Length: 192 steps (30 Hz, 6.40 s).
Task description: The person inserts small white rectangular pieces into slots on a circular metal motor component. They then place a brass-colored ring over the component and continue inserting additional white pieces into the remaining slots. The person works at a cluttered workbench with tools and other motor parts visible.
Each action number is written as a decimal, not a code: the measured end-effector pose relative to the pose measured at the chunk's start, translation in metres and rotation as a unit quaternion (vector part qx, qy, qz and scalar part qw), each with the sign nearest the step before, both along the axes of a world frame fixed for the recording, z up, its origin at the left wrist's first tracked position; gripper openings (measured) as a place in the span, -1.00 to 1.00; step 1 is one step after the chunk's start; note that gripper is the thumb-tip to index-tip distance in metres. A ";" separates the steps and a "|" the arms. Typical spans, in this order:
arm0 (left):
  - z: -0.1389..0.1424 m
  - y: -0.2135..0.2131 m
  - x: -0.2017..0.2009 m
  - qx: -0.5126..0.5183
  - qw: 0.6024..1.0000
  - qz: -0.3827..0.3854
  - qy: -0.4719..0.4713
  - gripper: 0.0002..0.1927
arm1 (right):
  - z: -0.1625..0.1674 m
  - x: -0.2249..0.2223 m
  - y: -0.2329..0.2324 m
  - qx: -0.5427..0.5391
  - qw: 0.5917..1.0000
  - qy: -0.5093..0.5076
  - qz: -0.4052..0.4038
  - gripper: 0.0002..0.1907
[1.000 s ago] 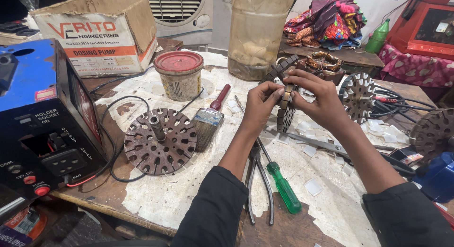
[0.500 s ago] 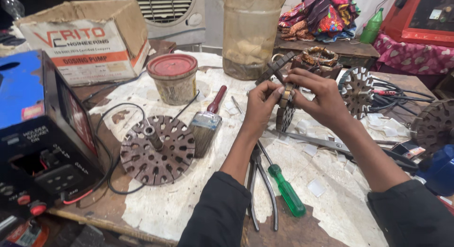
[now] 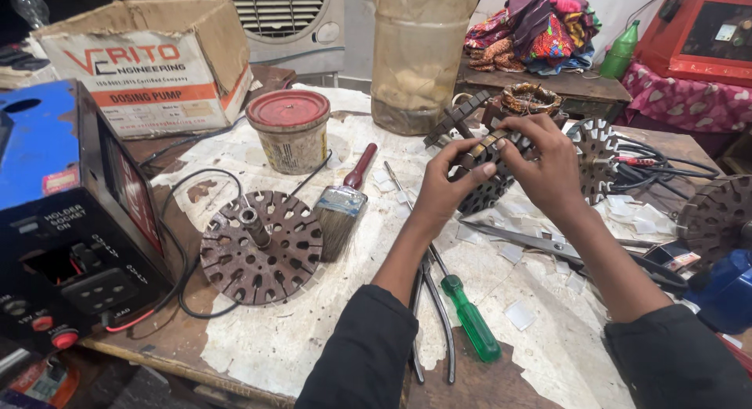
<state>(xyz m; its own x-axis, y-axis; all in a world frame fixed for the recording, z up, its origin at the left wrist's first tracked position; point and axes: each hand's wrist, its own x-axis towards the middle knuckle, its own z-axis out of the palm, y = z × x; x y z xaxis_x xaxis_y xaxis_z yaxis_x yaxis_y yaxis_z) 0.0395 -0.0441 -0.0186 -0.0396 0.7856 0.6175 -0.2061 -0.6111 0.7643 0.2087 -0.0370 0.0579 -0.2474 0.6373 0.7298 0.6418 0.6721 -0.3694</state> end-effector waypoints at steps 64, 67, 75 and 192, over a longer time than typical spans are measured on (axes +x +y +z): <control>0.006 0.001 -0.004 -0.084 0.917 0.389 0.028 -0.50 | -0.063 0.011 0.036 -0.188 0.979 0.078 -0.028 -0.43; 0.005 0.003 -0.007 -0.100 0.918 0.384 -0.010 -0.44 | -0.050 0.016 0.040 -0.169 0.984 0.058 0.007 -0.43; 0.005 0.003 -0.007 -0.079 0.927 0.366 -0.029 -0.43 | -0.055 0.033 0.043 -0.194 0.977 -0.010 -0.084 -0.67; 0.000 0.013 -0.012 -0.138 0.922 0.361 -0.002 -0.35 | -0.001 0.050 0.021 -0.418 0.840 -0.294 -0.184 -0.81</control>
